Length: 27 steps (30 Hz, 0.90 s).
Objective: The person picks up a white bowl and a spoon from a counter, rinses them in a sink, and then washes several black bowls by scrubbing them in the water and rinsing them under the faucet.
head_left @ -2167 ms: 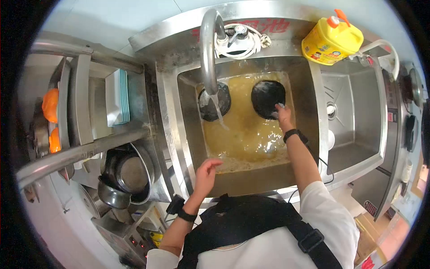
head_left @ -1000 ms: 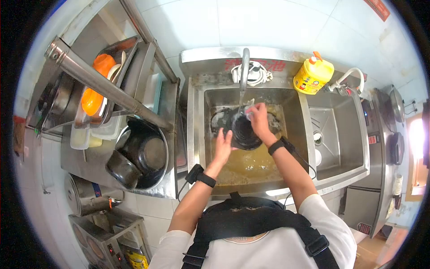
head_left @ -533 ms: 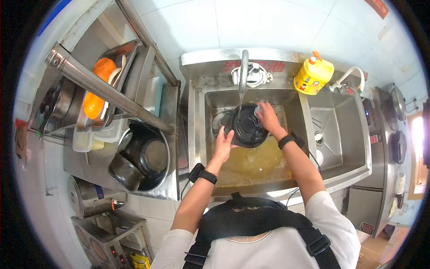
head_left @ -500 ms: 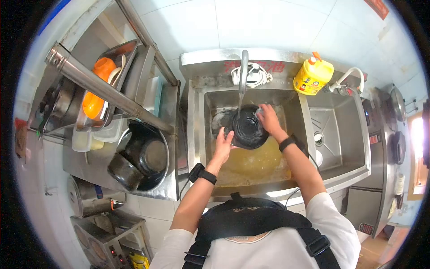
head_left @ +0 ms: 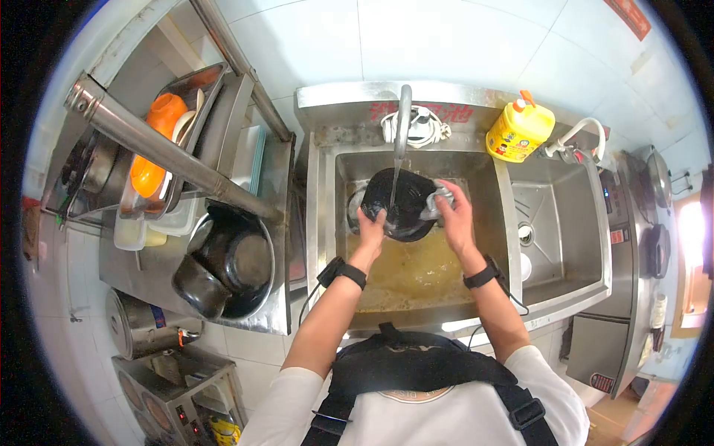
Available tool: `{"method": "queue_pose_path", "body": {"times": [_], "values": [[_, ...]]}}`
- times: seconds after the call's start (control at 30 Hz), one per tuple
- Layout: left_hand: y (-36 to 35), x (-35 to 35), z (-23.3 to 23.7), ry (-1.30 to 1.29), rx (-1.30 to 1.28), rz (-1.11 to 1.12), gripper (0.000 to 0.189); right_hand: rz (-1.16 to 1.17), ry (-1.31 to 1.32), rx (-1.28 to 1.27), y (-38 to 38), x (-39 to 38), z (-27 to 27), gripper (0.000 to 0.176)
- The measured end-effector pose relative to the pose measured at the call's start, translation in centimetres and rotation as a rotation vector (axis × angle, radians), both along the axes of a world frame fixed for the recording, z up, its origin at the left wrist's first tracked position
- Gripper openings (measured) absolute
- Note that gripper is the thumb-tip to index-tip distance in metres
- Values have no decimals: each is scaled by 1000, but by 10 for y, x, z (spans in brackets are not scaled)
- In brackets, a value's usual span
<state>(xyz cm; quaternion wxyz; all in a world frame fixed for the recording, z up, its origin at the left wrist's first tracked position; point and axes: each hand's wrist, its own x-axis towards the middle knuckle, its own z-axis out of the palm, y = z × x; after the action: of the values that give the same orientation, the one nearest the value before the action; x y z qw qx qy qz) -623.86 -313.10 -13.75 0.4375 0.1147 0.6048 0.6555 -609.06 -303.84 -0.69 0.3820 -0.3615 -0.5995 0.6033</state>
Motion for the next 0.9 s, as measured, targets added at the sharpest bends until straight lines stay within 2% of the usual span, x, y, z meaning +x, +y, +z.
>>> {"method": "queue_pose_path", "body": {"times": [0.03, 0.07, 0.1, 0.13, 0.17, 0.2, 0.23, 0.3, 0.33, 0.43, 0.47, 0.5, 0.53, 0.57, 0.6, 0.63, 0.7, 0.73, 0.77, 0.8, 0.83, 0.87, 0.9], "values": [[4, 0, 5, -27, -114, 24, 53, 38, 20, 89, -6, -5, -1, 28], [5, 3, 9, -176, -195, 38, 49, 89, 107, 5, -10, -11, -2, 28], [4, 6, 6, -175, -192, 36, 49, 139, 195, -81, -14, -16, -3, 28], [1, 10, 0, -311, -178, -32, 43, 165, 338, -152, -18, -24, -3, 31], [-4, 13, -7, -446, -166, -101, 38, 163, 339, -153, -19, -31, -3, 31], [-10, 9, -18, -538, -214, -286, 24, 174, 253, 13, -20, -38, 0, 32], [-10, 9, -26, -537, -221, -286, 24, 183, 167, 175, -19, -42, -1, 34], [-18, 16, -39, -1305, -55, -301, 14, 218, 152, 151, -15, -44, -19, 36], [-20, 17, -23, -1411, -38, -347, 16, 227, 105, 204, -7, -51, -27, 37], [-19, 14, 0, -1491, -35, -297, 16, 231, 4, 232, -3, -53, -51, 41], [-18, 12, -6, -1556, 64, -377, 20, 188, 6, 192, -10, -51, -59, 42], [-19, 10, -20, -1554, 65, -369, 20, 146, 6, 152, -18, -49, -62, 43], [-19, 10, -32, -1534, 201, -377, 24, 152, 6, 148, -27, -48, -61, 43], [-20, 13, -45, -1510, 333, -387, 27, 161, -109, 282, -38, -46, -60, 45], [-13, 23, -46, -1154, 228, -328, 33, 166, -225, 416, -49, -45, -54, 47], [-10, 25, -28, -1155, 226, -329, 33, 169, -342, 551, -54, -46, -49, 50], [-8, 31, 25, -992, 378, -302, 35, 167, -313, 589, -52, -49, -36, 55], [-11, 31, 17, -960, 76, -305, 30, 160, -317, 633, -46, -54, -28, 55], [-13, 27, -1, -959, 70, -308, 30, 154, -321, 678, -39, -59, -19, 55], [-14, 21, -30, -1252, 82, -395, 28, 110, -365, 737, -31, -66, -7, 52], [-13, 18, -9, -1546, 94, -479, 26, 91, -460, 741, -22, -73, 3, 45], [-9, 24, 11, -1494, -181, -254, 21, 121, -442, 648, -7, -80, -2, 43], [-8, 23, 9, -1488, -192, -257, 21, 146, -423, 555, 5, -84, -10, 41]]}}
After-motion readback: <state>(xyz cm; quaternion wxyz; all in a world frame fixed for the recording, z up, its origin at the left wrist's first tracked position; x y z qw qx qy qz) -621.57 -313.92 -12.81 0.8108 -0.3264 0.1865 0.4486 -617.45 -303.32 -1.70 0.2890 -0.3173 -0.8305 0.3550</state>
